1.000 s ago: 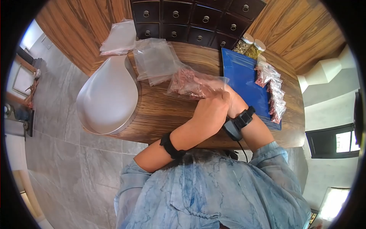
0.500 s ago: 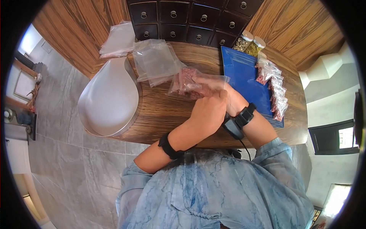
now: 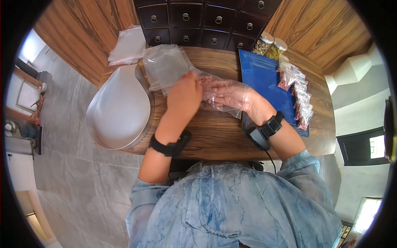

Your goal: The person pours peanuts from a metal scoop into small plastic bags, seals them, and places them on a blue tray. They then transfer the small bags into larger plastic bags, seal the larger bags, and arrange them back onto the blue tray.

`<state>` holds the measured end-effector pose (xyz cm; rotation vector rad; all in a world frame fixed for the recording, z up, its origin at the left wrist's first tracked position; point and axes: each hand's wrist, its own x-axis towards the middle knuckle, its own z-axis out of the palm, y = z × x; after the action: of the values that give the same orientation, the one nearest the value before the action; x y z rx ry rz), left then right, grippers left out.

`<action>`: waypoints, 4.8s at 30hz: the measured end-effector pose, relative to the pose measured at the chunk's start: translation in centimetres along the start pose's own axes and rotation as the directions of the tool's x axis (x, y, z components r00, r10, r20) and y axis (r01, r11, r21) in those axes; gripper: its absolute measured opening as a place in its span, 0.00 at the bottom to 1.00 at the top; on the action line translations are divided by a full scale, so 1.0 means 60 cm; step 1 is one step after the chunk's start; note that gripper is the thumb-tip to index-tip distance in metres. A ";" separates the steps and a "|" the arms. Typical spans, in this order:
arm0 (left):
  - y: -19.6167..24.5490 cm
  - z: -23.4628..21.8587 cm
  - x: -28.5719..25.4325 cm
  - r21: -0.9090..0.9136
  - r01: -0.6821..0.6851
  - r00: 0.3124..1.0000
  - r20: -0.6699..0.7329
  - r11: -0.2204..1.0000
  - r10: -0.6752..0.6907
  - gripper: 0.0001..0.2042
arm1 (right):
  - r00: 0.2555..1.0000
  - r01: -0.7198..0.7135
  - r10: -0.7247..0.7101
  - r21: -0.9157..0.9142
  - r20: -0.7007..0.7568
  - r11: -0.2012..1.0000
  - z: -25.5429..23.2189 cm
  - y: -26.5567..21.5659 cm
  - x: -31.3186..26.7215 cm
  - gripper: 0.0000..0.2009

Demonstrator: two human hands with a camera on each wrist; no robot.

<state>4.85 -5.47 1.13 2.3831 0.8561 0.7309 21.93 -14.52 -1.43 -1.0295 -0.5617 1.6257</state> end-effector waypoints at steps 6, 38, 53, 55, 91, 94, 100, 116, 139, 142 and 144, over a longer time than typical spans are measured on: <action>-0.093 0.028 0.021 -0.044 -0.055 0.998 0.041 0.998 0.057 0.08 | 0.988 0.022 -0.032 -0.067 -0.152 0.997 0.018 0.001 -0.003 0.18; -0.064 0.016 0.035 -0.149 -0.031 0.998 0.040 0.988 0.038 0.06 | 0.994 0.033 -0.084 -0.551 -0.067 0.834 0.027 -0.008 -0.010 0.19; -0.049 0.022 0.044 -0.440 0.201 0.937 0.345 0.875 -0.042 0.03 | 0.990 0.088 -0.015 -0.525 0.142 0.847 0.004 -0.029 -0.048 0.22; -0.059 0.027 0.045 -0.459 0.210 0.942 0.332 0.863 -0.053 0.03 | 0.990 0.101 -0.041 -0.476 0.135 0.874 -0.011 -0.029 -0.062 0.20; 0.124 -0.023 -0.018 -0.636 0.772 0.584 0.712 0.005 0.390 0.23 | 0.541 0.080 -0.797 -0.960 0.268 -0.268 0.051 -0.155 -0.256 0.04; 0.128 0.006 -0.015 -0.641 0.740 0.665 0.647 -0.206 0.373 0.22 | 0.571 0.183 -0.705 -0.902 0.421 -0.391 0.099 -0.115 -0.266 0.05; 0.121 -0.002 -0.024 -0.765 0.641 0.747 0.608 -0.053 0.268 0.17 | 0.687 0.297 -0.633 -0.933 0.357 -0.204 0.106 -0.092 -0.287 0.06; 0.124 0.032 -0.078 -0.755 0.449 0.757 0.605 0.477 0.246 0.16 | 0.937 0.247 -0.294 -0.237 -0.189 0.940 0.041 0.011 -0.256 0.15; 0.134 0.072 -0.041 0.091 -0.217 0.974 0.083 0.972 0.210 0.13 | 0.736 0.226 -0.569 -0.658 -0.368 0.718 -0.006 0.018 -0.153 0.09; 0.126 0.080 -0.042 0.053 -0.253 0.967 0.047 0.966 0.251 0.10 | 0.798 0.179 -0.499 -0.657 -0.339 0.732 -0.006 0.014 -0.135 0.07; 0.121 0.087 -0.044 -0.016 -0.291 0.956 -0.036 0.957 0.290 0.08 | 0.830 0.125 -0.431 -0.634 -0.355 0.763 -0.004 0.005 -0.127 0.07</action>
<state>9.40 -13.61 0.86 2.5134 0.5107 0.8889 22.33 -21.79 0.79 -1.6592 -0.8575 0.8547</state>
